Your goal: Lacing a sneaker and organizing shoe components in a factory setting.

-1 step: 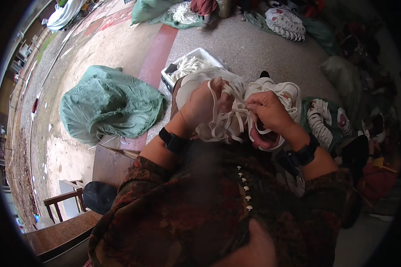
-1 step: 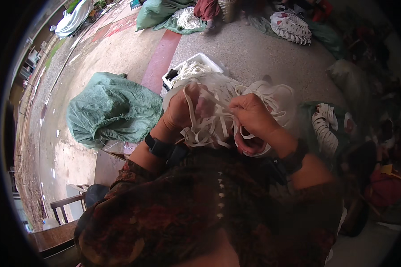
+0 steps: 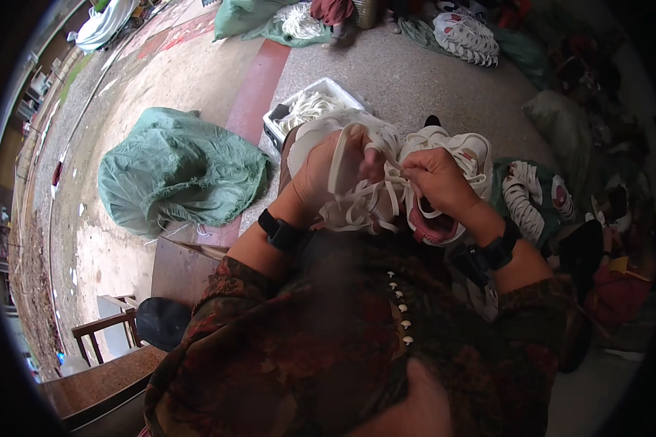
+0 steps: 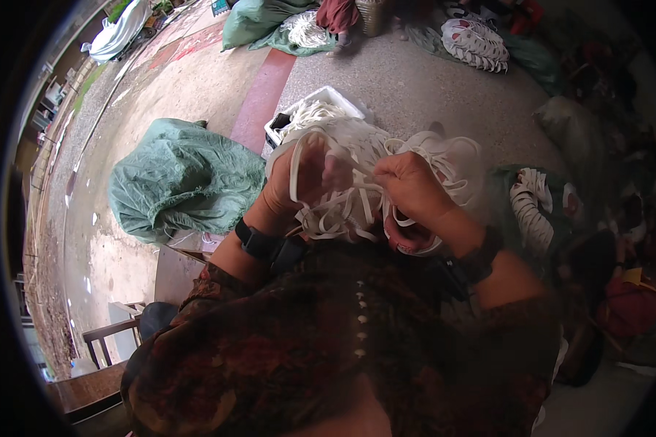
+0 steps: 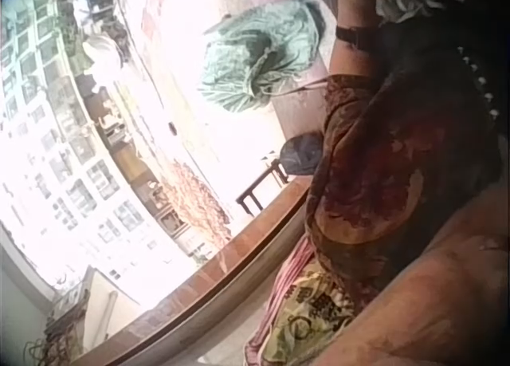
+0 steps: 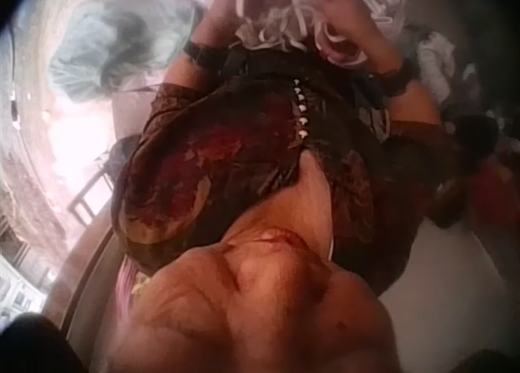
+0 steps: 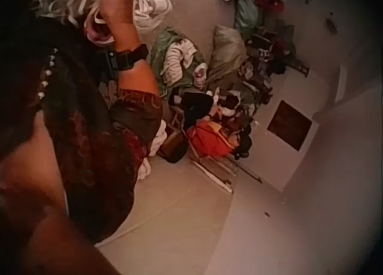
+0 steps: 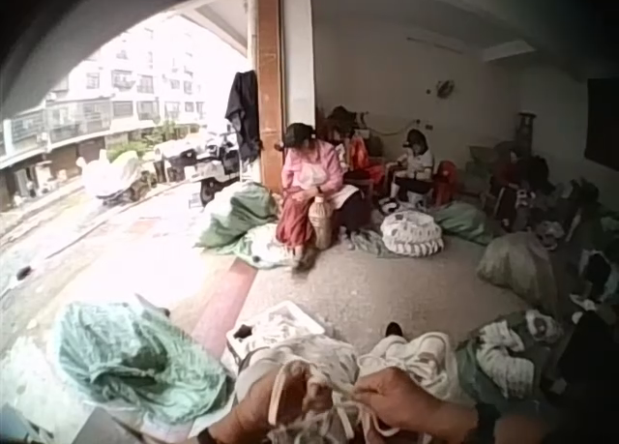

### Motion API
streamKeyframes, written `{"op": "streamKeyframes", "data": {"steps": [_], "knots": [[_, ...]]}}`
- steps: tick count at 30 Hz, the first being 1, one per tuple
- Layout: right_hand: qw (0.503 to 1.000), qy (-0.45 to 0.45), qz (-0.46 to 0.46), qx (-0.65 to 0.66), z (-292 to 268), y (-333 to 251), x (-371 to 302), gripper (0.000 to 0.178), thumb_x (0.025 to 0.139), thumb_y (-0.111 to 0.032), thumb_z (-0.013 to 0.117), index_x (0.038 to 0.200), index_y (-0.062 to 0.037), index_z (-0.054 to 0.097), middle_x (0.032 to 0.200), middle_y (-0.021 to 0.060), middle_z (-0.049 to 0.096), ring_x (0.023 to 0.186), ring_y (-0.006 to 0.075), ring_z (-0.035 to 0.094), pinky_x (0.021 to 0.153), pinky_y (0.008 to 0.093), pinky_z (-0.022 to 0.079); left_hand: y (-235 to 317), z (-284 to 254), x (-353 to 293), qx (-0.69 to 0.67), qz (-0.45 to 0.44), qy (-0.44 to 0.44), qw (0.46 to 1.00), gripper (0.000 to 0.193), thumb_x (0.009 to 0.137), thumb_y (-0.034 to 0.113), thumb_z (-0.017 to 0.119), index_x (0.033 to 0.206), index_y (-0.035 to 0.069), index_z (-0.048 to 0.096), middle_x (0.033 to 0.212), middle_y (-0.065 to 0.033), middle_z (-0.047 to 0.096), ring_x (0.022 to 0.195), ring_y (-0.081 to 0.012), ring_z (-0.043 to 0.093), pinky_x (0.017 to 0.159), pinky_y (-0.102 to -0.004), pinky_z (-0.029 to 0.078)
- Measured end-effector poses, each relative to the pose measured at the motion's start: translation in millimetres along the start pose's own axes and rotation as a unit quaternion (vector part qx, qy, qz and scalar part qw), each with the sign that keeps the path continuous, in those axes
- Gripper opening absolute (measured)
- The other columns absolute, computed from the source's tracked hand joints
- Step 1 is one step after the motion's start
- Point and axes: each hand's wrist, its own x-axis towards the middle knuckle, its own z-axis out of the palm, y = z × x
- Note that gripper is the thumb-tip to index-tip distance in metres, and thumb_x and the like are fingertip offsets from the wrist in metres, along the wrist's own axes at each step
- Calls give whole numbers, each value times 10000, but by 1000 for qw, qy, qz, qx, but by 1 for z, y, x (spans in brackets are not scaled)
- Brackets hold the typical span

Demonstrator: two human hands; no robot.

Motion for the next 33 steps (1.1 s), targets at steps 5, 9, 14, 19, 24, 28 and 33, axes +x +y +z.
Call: {"op": "streamKeyframes", "data": {"steps": [5,9,14,19,24,28,33], "knots": [[989,79,-123,-23,13,10,8,134,850,-46,530,819,15,646,609,-24,564,611,67,543,582,237,440,7,48,5,181,82,-112,974,387,873,149,452,1220,-10,520,1156,-105,570,1132,-211,501,976,-352,370],[989,-134,-43,-40,-21,5,2,201,853,-133,579,1004,-16,640,646,13,591,572,114,564,570,259,463,12,43,17,459,127,-113,872,578,883,193,503,1404,40,303,1406,-121,372,1295,-267,371,1088,-391,262],[980,-96,135,108,-23,2,6,164,876,-148,584,938,-15,657,592,-2,549,461,54,474,428,206,374,-2,51,14,547,188,-40,815,586,850,106,560,1379,54,314,1317,-143,471,1081,-258,559,877,-349,465],[954,-92,137,252,-24,9,9,160,882,-146,592,875,4,648,562,-6,532,407,53,431,386,197,335,19,44,-1,725,192,135,647,399,803,37,603,1177,34,465,814,-150,638,718,-370,606,644,-403,482],[951,-64,131,272,-26,13,4,71,851,-67,614,843,-4,645,602,3,557,420,60,457,393,186,353,59,72,-19,554,-47,-115,823,28,788,-9,626,788,19,628,755,-21,634,711,-89,576,630,-258,452],[955,-107,107,254,-28,9,5,33,813,-24,629,837,-13,648,632,6,576,467,55,490,421,176,371,33,35,8,601,83,30,794,106,737,25,678,840,9,662,778,-52,645,701,-112,583,646,-272,465],[989,-59,83,106,-24,-9,-10,69,758,5,625,819,-14,651,659,17,607,578,69,535,534,221,425,-4,24,34,607,65,-17,792,157,713,35,682,868,14,669,761,-78,628,699,-175,600,665,-288,466]]}}
